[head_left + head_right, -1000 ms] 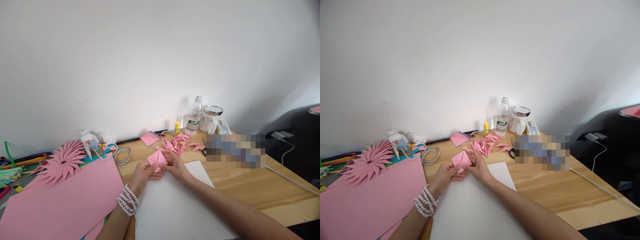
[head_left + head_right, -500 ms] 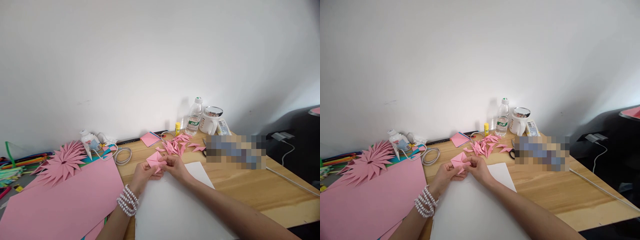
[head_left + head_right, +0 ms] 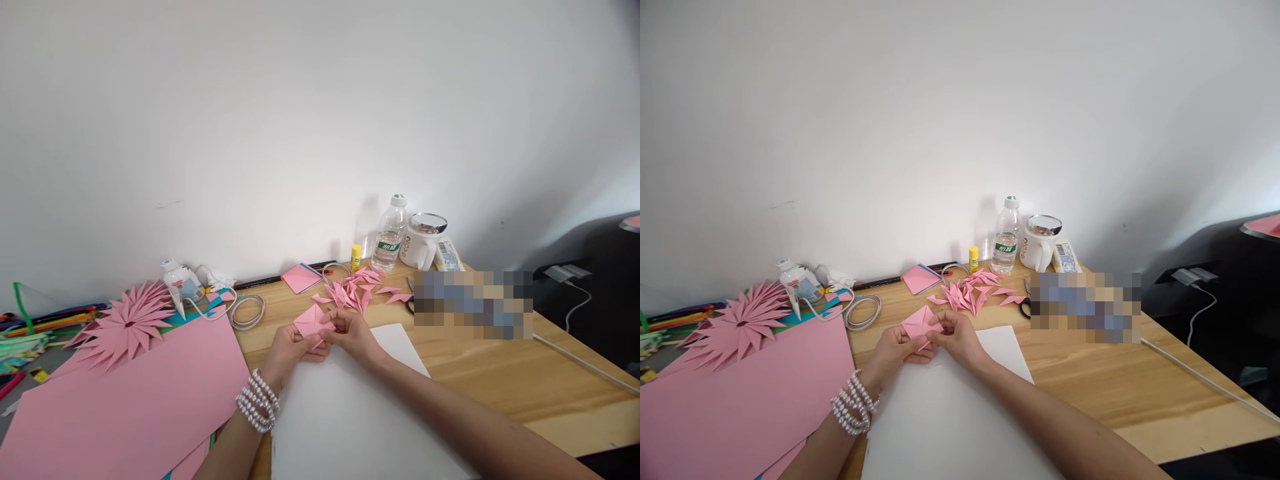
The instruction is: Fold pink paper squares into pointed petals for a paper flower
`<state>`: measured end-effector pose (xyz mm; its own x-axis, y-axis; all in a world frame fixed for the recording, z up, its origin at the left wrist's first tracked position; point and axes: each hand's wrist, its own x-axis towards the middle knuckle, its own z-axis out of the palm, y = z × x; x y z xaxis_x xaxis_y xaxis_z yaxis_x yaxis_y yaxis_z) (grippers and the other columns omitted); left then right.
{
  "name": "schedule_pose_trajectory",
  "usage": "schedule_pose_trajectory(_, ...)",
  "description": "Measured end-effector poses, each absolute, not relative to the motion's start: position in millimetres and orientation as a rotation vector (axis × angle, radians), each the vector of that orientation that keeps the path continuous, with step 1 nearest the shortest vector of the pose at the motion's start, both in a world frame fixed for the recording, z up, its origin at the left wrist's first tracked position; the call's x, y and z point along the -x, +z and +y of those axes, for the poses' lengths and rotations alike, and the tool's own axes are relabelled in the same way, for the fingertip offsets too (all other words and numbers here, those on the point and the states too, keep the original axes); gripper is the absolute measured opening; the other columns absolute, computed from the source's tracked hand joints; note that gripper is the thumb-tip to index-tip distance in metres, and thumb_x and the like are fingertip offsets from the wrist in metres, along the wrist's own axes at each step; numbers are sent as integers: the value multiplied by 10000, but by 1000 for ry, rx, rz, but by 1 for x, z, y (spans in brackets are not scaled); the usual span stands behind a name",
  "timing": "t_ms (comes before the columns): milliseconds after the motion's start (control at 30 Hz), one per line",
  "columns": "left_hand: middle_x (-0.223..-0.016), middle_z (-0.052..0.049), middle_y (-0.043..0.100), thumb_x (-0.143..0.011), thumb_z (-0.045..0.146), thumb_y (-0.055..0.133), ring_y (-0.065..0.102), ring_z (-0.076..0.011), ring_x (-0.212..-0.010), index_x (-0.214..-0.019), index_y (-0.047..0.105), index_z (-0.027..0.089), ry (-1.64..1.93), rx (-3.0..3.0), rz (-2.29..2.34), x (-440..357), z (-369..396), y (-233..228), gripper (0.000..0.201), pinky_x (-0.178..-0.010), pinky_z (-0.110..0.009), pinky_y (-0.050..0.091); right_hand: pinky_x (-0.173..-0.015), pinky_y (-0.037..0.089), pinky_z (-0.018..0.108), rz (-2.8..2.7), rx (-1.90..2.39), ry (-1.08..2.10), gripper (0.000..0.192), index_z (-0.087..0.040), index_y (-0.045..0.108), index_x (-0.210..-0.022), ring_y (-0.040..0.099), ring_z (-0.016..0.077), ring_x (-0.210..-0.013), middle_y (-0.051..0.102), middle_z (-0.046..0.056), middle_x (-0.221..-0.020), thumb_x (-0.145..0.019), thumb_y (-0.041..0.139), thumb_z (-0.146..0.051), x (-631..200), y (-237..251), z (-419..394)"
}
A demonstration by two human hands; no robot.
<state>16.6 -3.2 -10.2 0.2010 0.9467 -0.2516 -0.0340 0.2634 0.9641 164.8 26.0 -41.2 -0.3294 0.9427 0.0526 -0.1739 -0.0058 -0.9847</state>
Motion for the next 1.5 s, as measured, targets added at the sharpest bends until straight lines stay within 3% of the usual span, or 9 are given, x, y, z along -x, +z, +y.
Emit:
schedule_pose_trajectory(433, -736, -134, 679, -634, 354, 658, 630, -188, -637, -819, 651, 64, 889, -1172, 1139, -15, -3, -9, 344, -598, -297, 514, -525, 465, 261, -1274, 879, 1584, 404, -154, 515, -743, 549, 99, -473, 581, -36, -561, -483, 743, -364, -166, -39, 26)
schedule_pose_trajectory(667, -646, -78, 648, -602, 404, 658, 564, -150, -533, -743, 649, 89, 998, -1212, 1205, -13, 0, -10, 345, -421, -219, 439, -478, 447, 241, -1318, 892, 1579, 437, -187, 440, -793, 532, 95, -445, 547, -74, -506, -507, 735, -336, -166, -33, 22)
schedule_pose_trajectory(933, -476, -13, 560, -557, 380, 685, 464, -97, -406, -530, 606, 110, 1101, -1181, 1298, -14, 1, -14, 283, -380, -210, 384, -539, 487, 275, -1318, 893, 1619, 463, -171, 474, -833, 577, 117, -510, 615, -21, -614, -492, 744, -328, -165, -36, 23)
schedule_pose_trajectory(1267, -474, 2, 548, -539, 302, 714, 428, -75, -427, -511, 595, 115, 1166, -1093, 1282, -11, 1, -9, 223, -409, -192, 333, -624, 495, 295, -1253, 820, 1688, 488, -141, 553, -915, 598, 125, -572, 595, -19, -592, -516, 736, -355, -169, -29, 22)
schedule_pose_trajectory(1500, -477, 2, 528, -546, 290, 713, 409, -72, -437, -510, 581, 106, 1187, -1064, 1298, -10, 3, -11, 230, -416, -196, 320, -669, 503, 330, -1214, 814, 1753, 451, -117, 576, -930, 626, 156, -646, 645, 52, -681, -606, 667, -417, -169, -27, 23)
